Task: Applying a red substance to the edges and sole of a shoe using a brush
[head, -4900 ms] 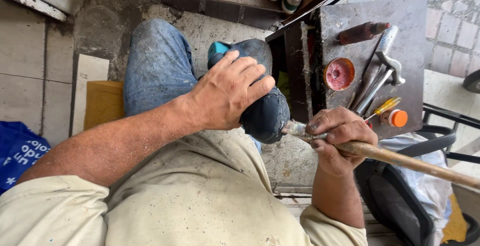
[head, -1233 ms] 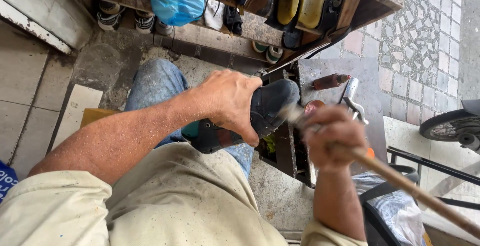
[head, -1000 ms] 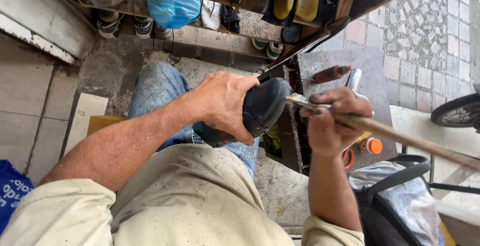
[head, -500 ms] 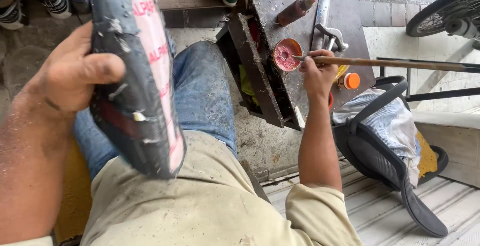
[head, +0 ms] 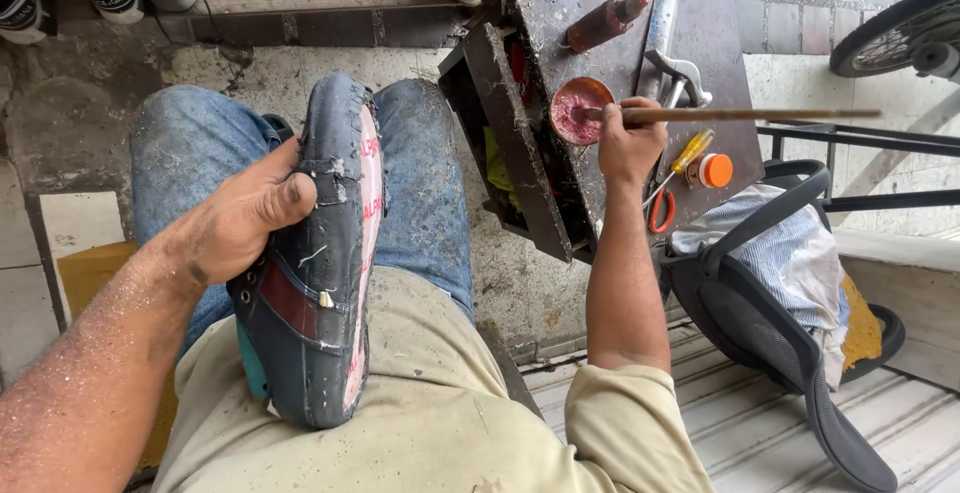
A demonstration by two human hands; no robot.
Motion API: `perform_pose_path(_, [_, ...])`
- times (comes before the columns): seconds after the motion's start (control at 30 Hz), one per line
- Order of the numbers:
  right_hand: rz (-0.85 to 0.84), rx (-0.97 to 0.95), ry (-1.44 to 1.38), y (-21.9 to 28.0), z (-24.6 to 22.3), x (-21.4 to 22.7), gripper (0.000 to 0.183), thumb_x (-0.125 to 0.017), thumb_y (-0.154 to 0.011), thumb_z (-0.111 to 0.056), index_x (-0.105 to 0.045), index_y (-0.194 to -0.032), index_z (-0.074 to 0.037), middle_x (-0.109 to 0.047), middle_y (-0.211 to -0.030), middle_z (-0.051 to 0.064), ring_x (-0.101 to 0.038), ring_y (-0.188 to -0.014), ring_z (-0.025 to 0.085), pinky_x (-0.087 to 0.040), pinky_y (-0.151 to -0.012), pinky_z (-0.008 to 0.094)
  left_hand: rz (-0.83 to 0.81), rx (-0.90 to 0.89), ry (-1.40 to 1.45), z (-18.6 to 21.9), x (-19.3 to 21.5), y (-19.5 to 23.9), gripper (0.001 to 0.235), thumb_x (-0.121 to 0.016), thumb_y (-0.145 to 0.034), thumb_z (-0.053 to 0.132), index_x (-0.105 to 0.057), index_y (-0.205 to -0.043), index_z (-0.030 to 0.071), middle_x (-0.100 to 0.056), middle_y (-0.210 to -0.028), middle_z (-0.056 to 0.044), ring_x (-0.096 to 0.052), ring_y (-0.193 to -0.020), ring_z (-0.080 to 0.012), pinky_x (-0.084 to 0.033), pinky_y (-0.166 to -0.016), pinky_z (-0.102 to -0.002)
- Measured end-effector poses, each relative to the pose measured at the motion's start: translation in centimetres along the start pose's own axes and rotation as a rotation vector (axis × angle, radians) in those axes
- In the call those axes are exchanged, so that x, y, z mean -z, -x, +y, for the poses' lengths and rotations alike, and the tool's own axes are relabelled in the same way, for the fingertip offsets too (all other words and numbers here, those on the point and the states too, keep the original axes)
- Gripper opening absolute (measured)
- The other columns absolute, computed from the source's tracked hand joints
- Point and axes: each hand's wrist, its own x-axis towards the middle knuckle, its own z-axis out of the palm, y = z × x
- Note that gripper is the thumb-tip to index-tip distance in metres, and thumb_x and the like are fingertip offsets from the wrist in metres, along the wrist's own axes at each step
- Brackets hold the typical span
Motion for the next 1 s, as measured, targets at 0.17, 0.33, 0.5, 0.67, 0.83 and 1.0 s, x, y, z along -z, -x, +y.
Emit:
perform_pose_path(0.17, [0.128,-0.043,-0.282,-0.4,2.5,-1.0,0.011,-0.076,-0.090,-0.005,-0.065,-0.089,-0.007,-0.063,-0.068,0.010,-0.063,-0.051,0.016,-0.053,-0.044,0.028,0.181,0.160,-0.441,2.2,-1.6,0.6,0.075,-0.037,-0.084,0.067,-0.060,-0.139,0.021,-0.066,-0.126,-0.006,-0.054,-0.121,-0.0196,-0.039,-0.107,-0.042])
perform_pose_path(0.33, [0.200,-0.083,-0.546,-1.2,6.7,-1.8,0.013,-0.075,-0.092,-0.001,-0.063,-0.094,-0.001,-0.060,-0.062,0.014,-0.060,-0.038,0.018,-0.046,-0.030,0.027,0.247,0.183,-0.449,2.4,-2.4,0.6,0.068,-0.031,-0.096,0.066,-0.058,-0.147,0.029,-0.066,-0.138,-0.016,-0.053,-0.137,-0.0341,-0.033,-0.119,-0.053])
perform_pose_path(0.5, [0.298,0.170,-0.459,-3.4,14.1,-1.6,0.022,-0.085,-0.086,0.007,-0.071,-0.095,-0.007,-0.071,-0.089,0.011,-0.066,-0.084,0.017,-0.051,-0.081,0.031,0.325,0.089,-0.375,1.1,-2.7,-1.1,0.064,-0.041,-0.102,0.055,-0.064,-0.138,0.008,-0.062,-0.139,-0.027,-0.048,-0.138,-0.0460,-0.029,-0.122,-0.057])
perform_pose_path(0.67, [-0.286,-0.024,-1.169,3.6,-6.1,4.0,0.014,-0.057,-0.102,-0.008,-0.049,-0.109,-0.018,-0.061,-0.118,0.015,-0.066,-0.088,0.019,-0.056,-0.074,0.028,0.246,0.029,-0.407,5.1,-4.9,1.0,0.070,-0.036,-0.097,0.063,-0.059,-0.144,0.016,-0.061,-0.144,-0.021,-0.048,-0.140,-0.0435,-0.031,-0.121,-0.056])
perform_pose_path(0.83, [-0.592,0.406,-1.274,8.7,-16.5,5.2,0.030,-0.073,-0.089,0.000,-0.048,-0.103,-0.011,-0.058,-0.106,0.020,-0.072,-0.096,0.032,-0.067,-0.077,0.035,0.156,0.032,-0.540,6.8,-7.0,1.8,0.078,-0.033,-0.095,0.066,-0.055,-0.145,0.009,-0.062,-0.139,-0.028,-0.051,-0.137,-0.0462,-0.033,-0.119,-0.057])
perform_pose_path(1.0, [-0.611,0.712,-1.085,8.7,-20.0,5.4,0.043,-0.088,-0.070,-0.003,-0.050,-0.091,-0.006,-0.064,-0.083,0.027,-0.072,-0.079,0.034,-0.064,-0.072,0.044,0.136,0.029,-0.712,6.9,-7.3,2.6,0.082,-0.022,-0.096,0.069,-0.048,-0.149,0.012,-0.062,-0.138,-0.026,-0.055,-0.131,-0.0468,-0.036,-0.115,-0.060])
